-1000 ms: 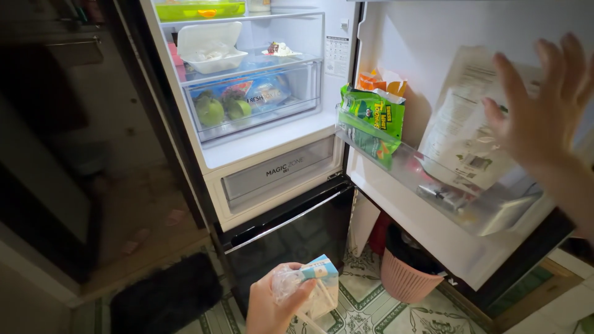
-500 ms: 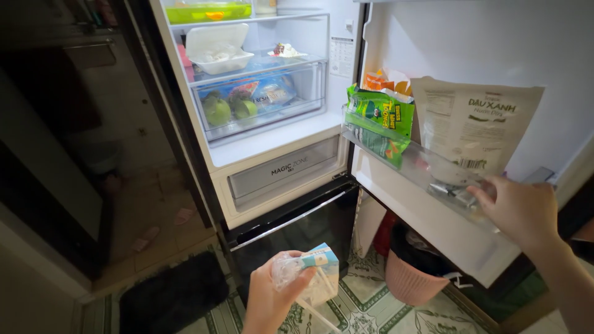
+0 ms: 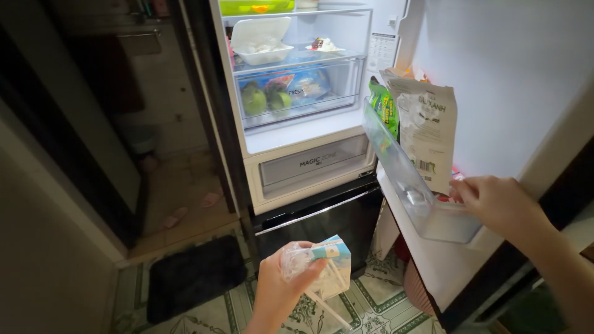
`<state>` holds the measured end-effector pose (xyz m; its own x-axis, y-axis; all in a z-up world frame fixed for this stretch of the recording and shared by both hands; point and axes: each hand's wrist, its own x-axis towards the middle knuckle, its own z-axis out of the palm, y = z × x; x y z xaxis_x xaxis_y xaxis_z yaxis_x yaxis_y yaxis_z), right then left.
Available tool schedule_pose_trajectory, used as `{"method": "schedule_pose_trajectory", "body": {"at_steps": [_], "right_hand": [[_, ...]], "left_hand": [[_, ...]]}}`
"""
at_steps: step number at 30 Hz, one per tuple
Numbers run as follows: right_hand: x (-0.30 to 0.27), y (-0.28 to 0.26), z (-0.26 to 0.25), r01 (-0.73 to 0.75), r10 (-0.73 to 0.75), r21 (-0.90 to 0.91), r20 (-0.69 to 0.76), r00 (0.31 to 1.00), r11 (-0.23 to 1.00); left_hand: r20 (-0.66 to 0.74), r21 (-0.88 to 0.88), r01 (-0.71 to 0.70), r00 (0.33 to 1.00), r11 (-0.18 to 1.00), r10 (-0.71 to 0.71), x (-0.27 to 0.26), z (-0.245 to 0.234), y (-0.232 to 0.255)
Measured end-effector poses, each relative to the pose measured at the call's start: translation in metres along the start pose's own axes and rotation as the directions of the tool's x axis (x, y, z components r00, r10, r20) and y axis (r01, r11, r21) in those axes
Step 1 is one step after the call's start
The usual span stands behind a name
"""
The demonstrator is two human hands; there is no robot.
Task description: Tidying up a living space by organizing items in the refrigerator and disposing of trash.
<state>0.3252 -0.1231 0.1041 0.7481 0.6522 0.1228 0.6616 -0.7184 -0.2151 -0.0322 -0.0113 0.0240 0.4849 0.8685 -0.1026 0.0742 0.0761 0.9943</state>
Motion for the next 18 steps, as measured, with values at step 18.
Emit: {"method": "schedule_pose_trajectory", "body": {"at_steps": [18], "right_hand": [[0.101, 0.041, -0.008, -0.275, 0.298, -0.288, 0.040, 0.954, 0.917]], "left_hand": [[0.556, -0.015, -0.427, 0.748, 0.904, 0.363, 0.138, 0.068, 0.060]]}}
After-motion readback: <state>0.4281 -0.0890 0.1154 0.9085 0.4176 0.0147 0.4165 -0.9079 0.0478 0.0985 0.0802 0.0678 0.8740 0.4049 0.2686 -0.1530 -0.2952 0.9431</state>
